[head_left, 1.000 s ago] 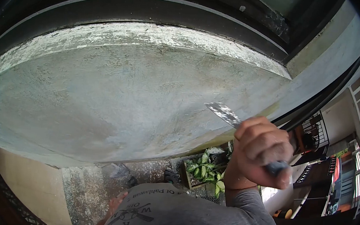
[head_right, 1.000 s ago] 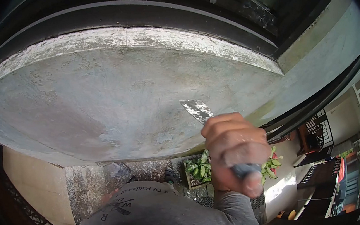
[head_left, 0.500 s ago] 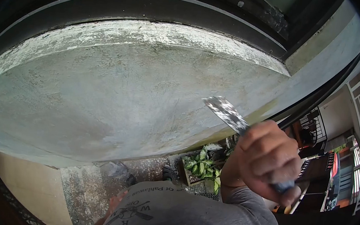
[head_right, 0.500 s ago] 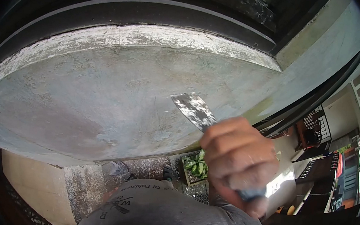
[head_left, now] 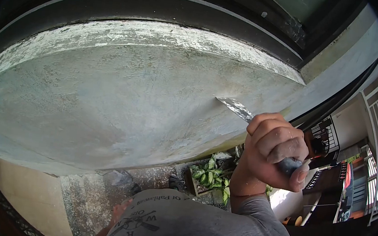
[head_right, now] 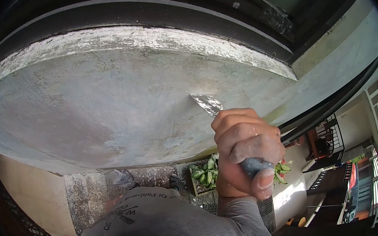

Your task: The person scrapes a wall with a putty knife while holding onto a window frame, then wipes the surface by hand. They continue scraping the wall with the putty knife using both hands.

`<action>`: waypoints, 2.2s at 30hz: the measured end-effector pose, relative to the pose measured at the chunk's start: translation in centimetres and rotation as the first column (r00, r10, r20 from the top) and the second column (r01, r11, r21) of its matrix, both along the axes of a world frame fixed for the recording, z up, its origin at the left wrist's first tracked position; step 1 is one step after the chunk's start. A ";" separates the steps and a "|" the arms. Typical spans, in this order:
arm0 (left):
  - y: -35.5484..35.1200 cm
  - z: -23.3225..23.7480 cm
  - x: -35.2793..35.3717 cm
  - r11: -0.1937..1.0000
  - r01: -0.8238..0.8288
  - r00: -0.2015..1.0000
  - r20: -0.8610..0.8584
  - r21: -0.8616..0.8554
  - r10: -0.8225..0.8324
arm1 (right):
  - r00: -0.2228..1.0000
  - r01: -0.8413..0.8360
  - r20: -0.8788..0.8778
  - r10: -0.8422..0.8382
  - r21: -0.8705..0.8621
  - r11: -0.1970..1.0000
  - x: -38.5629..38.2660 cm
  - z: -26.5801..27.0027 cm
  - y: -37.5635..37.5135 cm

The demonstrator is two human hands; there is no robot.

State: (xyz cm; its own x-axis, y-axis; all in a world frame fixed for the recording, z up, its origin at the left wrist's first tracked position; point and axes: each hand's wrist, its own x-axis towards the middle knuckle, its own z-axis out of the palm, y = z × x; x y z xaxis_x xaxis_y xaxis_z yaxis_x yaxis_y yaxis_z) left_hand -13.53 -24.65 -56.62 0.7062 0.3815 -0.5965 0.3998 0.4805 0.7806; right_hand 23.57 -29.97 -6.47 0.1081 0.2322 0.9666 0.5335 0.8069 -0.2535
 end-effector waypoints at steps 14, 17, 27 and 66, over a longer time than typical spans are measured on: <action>0.2 -6.6 -3.3 0.960 -0.099 0.973 0.178 -0.261 0.149 | 0.988 -0.130 0.079 0.135 -0.072 0.989 -0.9 -0.4 -0.1; 0.3 -7.7 -4.1 0.947 -0.103 0.968 0.189 -0.304 0.166 | 0.943 -0.315 0.160 0.292 0.149 0.937 -1.7 1.4 -1.2; 0.3 -10.3 -5.4 0.914 -0.114 0.949 0.231 -0.389 0.217 | 0.985 -0.173 0.036 0.170 0.104 0.979 -2.7 0.6 -1.1; 0.4 -15.3 -5.3 0.854 -0.066 0.901 0.337 -0.517 0.274 | 0.995 -0.095 -0.042 0.089 -0.151 0.984 -1.8 0.1 2.2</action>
